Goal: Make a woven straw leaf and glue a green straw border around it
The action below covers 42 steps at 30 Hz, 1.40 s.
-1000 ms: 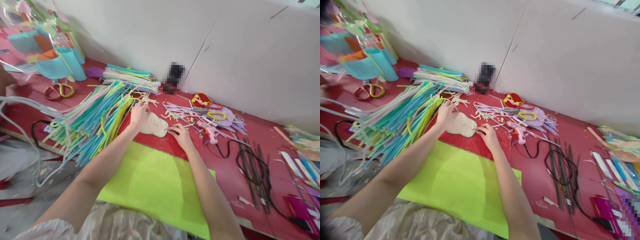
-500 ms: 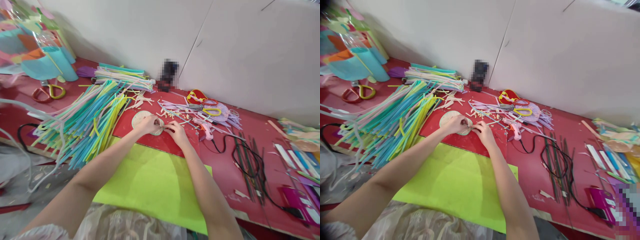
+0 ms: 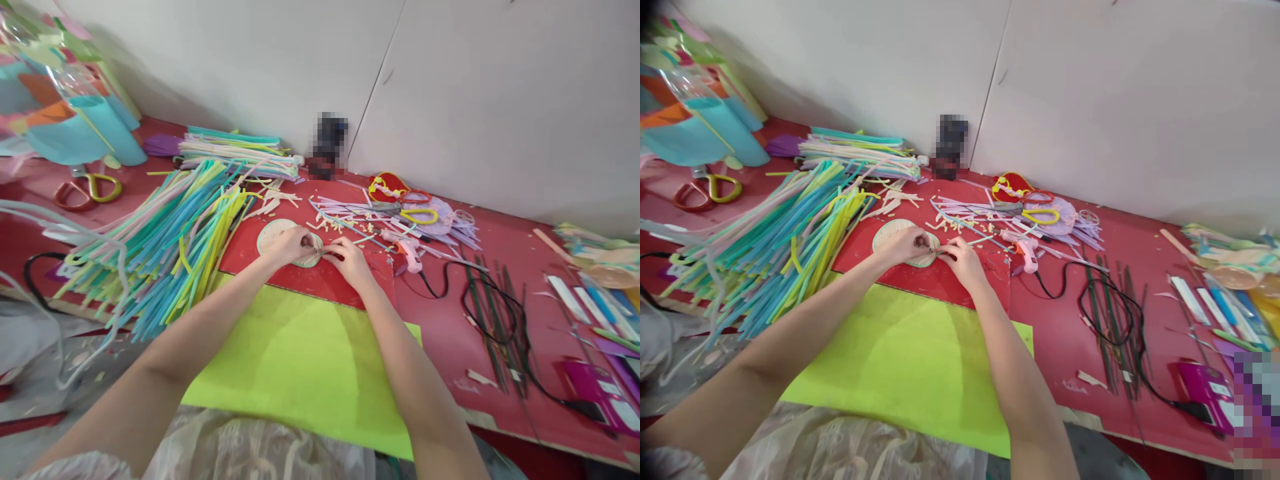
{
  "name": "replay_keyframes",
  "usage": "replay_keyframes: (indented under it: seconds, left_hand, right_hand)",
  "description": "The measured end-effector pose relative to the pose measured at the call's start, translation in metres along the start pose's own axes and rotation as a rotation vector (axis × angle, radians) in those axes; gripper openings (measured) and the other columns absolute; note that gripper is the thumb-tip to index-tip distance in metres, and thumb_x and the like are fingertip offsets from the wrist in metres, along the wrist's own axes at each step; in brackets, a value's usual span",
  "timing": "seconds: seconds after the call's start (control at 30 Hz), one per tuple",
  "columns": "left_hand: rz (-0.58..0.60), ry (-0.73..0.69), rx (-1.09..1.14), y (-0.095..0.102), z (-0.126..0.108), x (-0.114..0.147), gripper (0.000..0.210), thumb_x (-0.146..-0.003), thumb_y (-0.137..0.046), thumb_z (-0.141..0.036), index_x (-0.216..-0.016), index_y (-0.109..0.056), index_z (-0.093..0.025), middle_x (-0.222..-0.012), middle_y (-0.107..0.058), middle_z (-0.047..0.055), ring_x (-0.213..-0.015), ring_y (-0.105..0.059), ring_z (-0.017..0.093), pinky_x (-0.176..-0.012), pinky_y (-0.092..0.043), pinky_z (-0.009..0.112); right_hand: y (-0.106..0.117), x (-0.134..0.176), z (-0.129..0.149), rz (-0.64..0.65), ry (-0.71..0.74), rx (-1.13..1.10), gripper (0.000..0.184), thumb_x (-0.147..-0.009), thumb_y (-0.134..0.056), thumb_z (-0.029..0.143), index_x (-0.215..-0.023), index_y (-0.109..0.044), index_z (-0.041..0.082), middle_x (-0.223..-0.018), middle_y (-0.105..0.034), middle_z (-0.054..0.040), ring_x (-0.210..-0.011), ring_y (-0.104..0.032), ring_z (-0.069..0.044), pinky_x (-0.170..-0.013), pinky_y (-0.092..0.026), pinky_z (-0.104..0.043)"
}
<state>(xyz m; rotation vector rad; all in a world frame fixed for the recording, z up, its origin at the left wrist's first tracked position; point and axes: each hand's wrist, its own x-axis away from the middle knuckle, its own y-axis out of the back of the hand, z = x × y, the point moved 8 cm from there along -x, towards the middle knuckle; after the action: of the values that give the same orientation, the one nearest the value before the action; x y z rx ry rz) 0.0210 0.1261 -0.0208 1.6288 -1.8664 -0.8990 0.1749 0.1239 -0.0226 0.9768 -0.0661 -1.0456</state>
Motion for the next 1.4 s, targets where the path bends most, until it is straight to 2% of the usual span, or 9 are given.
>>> replay_keyframes:
  seconds: [0.47, 0.7, 0.77, 0.87, 0.97, 1.07, 1.17, 1.27, 1.4]
  left_hand:
    - [0.012, -0.007, -0.058, 0.000, -0.002, 0.001, 0.013, -0.074, -0.065, -0.030, -0.078, -0.066, -0.017, -0.070, -0.062, 0.000, -0.061, -0.052, 0.012, -0.057, -0.034, 0.024]
    - [-0.002, -0.061, -0.026, 0.001, 0.000, 0.001, 0.010, -0.076, -0.062, -0.026, -0.080, -0.066, -0.017, -0.075, -0.065, 0.001, -0.067, -0.058, 0.013, -0.062, -0.042, 0.024]
    - [-0.035, -0.074, 0.058, 0.014, 0.003, 0.004, 0.011, -0.077, -0.060, -0.023, -0.083, -0.067, -0.017, -0.080, -0.067, 0.001, -0.072, -0.061, 0.014, -0.068, -0.046, 0.025]
    - [-0.198, -0.078, 0.156, 0.053, 0.009, 0.018, 0.015, -0.081, -0.056, -0.022, -0.092, -0.066, -0.017, -0.092, -0.068, 0.004, -0.083, -0.063, 0.015, -0.078, -0.050, 0.027]
    - [-0.314, -0.101, 0.058, 0.082, 0.008, 0.042, 0.014, -0.084, -0.056, -0.024, -0.094, -0.064, -0.018, -0.097, -0.065, 0.005, -0.093, -0.062, 0.017, -0.087, -0.049, 0.032]
    - [-0.176, -0.251, -0.058, 0.069, -0.003, 0.061, 0.016, -0.082, -0.061, -0.026, -0.097, -0.062, -0.020, -0.104, -0.063, 0.004, -0.105, -0.058, 0.018, -0.098, -0.043, 0.035]
    - [-0.032, -0.276, -0.192, 0.043, -0.002, 0.070, 0.019, -0.082, -0.063, -0.028, -0.100, -0.061, -0.022, -0.108, -0.063, 0.004, -0.110, -0.057, 0.021, -0.100, -0.040, 0.039]
    - [0.011, -0.268, -0.293, 0.030, 0.001, 0.070, 0.021, -0.081, -0.062, -0.026, -0.101, -0.060, -0.022, -0.109, -0.064, 0.004, -0.113, -0.056, 0.023, -0.100, -0.037, 0.040]
    - [0.017, -0.287, -0.329, 0.029, 0.000, 0.068, 0.018, -0.082, -0.060, -0.024, -0.099, -0.061, -0.020, -0.107, -0.064, 0.005, -0.110, -0.056, 0.023, -0.097, -0.039, 0.038]
  right_hand:
    - [0.000, -0.001, 0.001, -0.002, -0.013, 0.009, 0.016, -0.088, -0.064, 0.027, -0.100, -0.074, 0.025, -0.095, -0.059, -0.0040, -0.082, -0.060, -0.017, -0.080, -0.048, -0.031]
    - [0.000, 0.000, 0.002, 0.010, -0.029, 0.001, 0.017, -0.089, -0.063, 0.028, -0.101, -0.074, 0.027, -0.097, -0.059, -0.0041, -0.082, -0.060, -0.016, -0.081, -0.049, -0.032]
    - [0.001, -0.001, 0.003, 0.014, -0.039, -0.015, 0.017, -0.089, -0.063, 0.028, -0.101, -0.074, 0.027, -0.096, -0.059, -0.0041, -0.081, -0.059, -0.016, -0.080, -0.049, -0.032]
    - [0.002, -0.001, 0.005, 0.006, -0.040, -0.039, 0.016, -0.090, -0.062, 0.028, -0.100, -0.074, 0.026, -0.094, -0.058, -0.0037, -0.080, -0.059, -0.015, -0.080, -0.049, -0.032]
    - [0.003, -0.001, 0.007, -0.001, -0.025, -0.058, 0.016, -0.090, -0.062, 0.029, -0.099, -0.074, 0.025, -0.094, -0.058, -0.0039, -0.083, -0.059, -0.016, -0.081, -0.049, -0.032]
    - [0.003, -0.001, 0.008, -0.005, -0.019, -0.063, 0.016, -0.090, -0.062, 0.029, -0.100, -0.074, 0.026, -0.094, -0.058, -0.0042, -0.083, -0.060, -0.017, -0.081, -0.049, -0.033]
    - [0.004, 0.000, 0.009, -0.013, -0.015, -0.068, 0.017, -0.090, -0.061, 0.030, -0.101, -0.073, 0.028, -0.095, -0.059, -0.0039, -0.086, -0.060, -0.017, -0.083, -0.049, -0.034]
    - [0.003, 0.000, 0.007, -0.019, -0.012, -0.065, 0.016, -0.090, -0.062, 0.030, -0.101, -0.073, 0.028, -0.095, -0.058, -0.0035, -0.085, -0.061, -0.017, -0.083, -0.049, -0.034]
    - [0.001, 0.001, 0.005, -0.014, -0.010, -0.067, 0.016, -0.090, -0.062, 0.031, -0.101, -0.073, 0.028, -0.094, -0.058, -0.0034, -0.085, -0.061, -0.017, -0.083, -0.050, -0.034]
